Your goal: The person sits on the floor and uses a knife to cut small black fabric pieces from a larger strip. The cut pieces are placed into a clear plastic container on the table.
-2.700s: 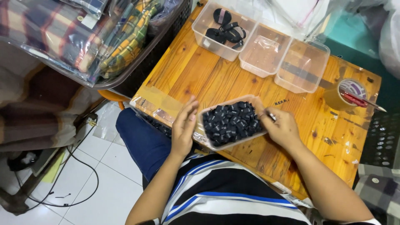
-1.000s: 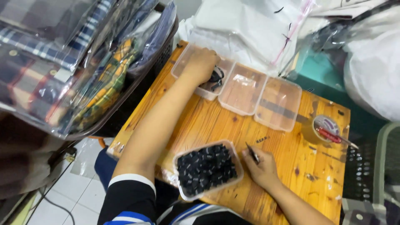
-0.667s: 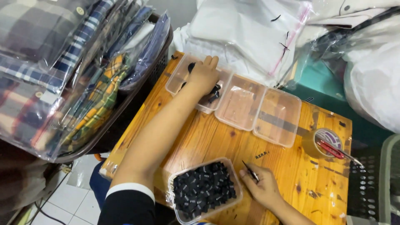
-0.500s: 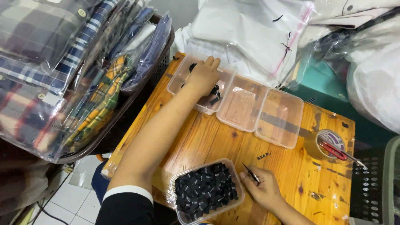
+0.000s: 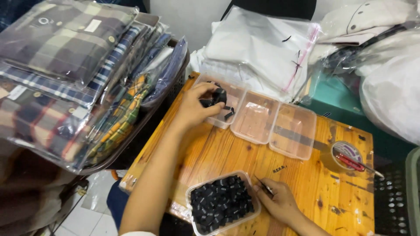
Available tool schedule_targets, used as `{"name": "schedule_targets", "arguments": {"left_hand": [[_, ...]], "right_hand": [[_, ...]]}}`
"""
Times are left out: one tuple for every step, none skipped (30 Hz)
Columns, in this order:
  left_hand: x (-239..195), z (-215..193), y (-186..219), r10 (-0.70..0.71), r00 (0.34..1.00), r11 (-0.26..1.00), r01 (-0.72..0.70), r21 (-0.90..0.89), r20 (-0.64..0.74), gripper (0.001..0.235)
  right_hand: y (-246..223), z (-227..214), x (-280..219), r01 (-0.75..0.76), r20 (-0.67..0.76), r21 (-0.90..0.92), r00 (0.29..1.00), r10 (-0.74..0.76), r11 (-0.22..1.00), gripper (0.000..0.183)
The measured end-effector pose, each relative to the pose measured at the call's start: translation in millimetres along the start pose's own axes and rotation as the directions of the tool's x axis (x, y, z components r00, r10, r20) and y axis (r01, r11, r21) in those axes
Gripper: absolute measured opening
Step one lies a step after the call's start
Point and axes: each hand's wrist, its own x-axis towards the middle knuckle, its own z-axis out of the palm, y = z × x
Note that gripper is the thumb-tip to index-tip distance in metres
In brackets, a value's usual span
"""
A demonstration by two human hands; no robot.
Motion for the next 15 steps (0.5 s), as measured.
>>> {"name": "schedule_targets", "arguments": {"left_hand": [[-11, -5, 5, -0.002, 1.000, 1.000, 0.002, 0.007, 0.003, 0.035], [-22, -10, 10, -0.122, 0.992, 0.985, 0.120, -0.125, -0.013, 0.035], [-34, -16, 16, -0.241, 0.970, 0.939, 0.229, -0.256, -0.014, 0.035], [-44, -20, 24, -0.238, 0.971, 0.941, 0.224, -0.252, -0.023, 0.035], [-54, -23, 33, -0.233, 0.972, 0.877, 0.196, -0.438, -0.032, 0.032], [-64, -26, 42, -0.228, 0.973, 0.778, 0.160, -0.608, -0.037, 0.030], [-76, -28, 43, -0.225, 0.973, 0.781, 0.154, -0.605, -0.043, 0.030], [-88, -29, 44, -0.296, 0.955, 0.621, 0.170, -0.765, -0.028, 0.035], [-100, -30, 45, -0.361, 0.933, 0.428, 0.167, -0.888, 0.002, 0.040], [-111, -30, 52, -0.358, 0.934, 0.433, 0.164, -0.886, -0.002, 0.040], [-123, -29, 59, -0.413, 0.911, 0.362, 0.177, -0.915, 0.013, 0.046], [-137, -27, 66, -0.470, 0.882, 0.285, 0.186, -0.940, 0.032, 0.052], [-148, -22, 64, -0.470, 0.882, 0.286, 0.185, -0.940, 0.030, 0.052], [-160, -16, 63, -0.469, 0.883, 0.225, 0.139, -0.964, 0.018, 0.044], [-173, -10, 62, -0.468, 0.884, 0.162, 0.093, -0.982, 0.006, 0.036]], "right_hand": [[1, 2, -1, 0.001, 0.001, 0.008, 1.000, -0.001, 1.000, 0.022], [3, 3, -1, 0.010, -0.014, -0.030, 1.000, -0.011, 0.999, 0.021], [4, 4, -1, 0.019, -0.030, -0.068, 0.999, -0.021, 0.998, 0.020], [-2, 3, -1, 0.030, -0.026, -0.068, 0.999, -0.032, 0.997, 0.020], [-7, 3, -2, 0.023, -0.022, -0.064, 0.999, -0.025, 0.998, 0.018], [-12, 2, -4, 0.014, -0.019, -0.060, 1.000, -0.016, 0.998, 0.017], [-9, 3, -3, 0.022, -0.018, -0.059, 1.000, -0.023, 0.998, 0.017], [-6, 4, -4, 0.048, -0.024, -0.102, 0.998, -0.051, 0.994, 0.019], [-2, 5, -4, 0.073, -0.030, -0.144, 0.996, -0.078, 0.987, 0.023], [1, 6, -5, 0.079, -0.031, -0.143, 0.996, -0.084, 0.987, 0.023], [4, 7, -5, 0.104, -0.053, -0.102, 0.992, -0.110, 0.989, 0.026], [8, 8, -6, 0.128, -0.074, -0.062, 0.988, -0.132, 0.990, 0.028], [6, 8, -7, 0.130, -0.072, -0.061, 0.988, -0.134, 0.990, 0.028], [3, 7, -8, 0.035, -0.084, -0.023, 0.996, -0.036, 0.999, 0.020], [1, 6, -8, -0.061, -0.093, 0.016, 0.994, 0.062, 0.998, 0.017]]}}
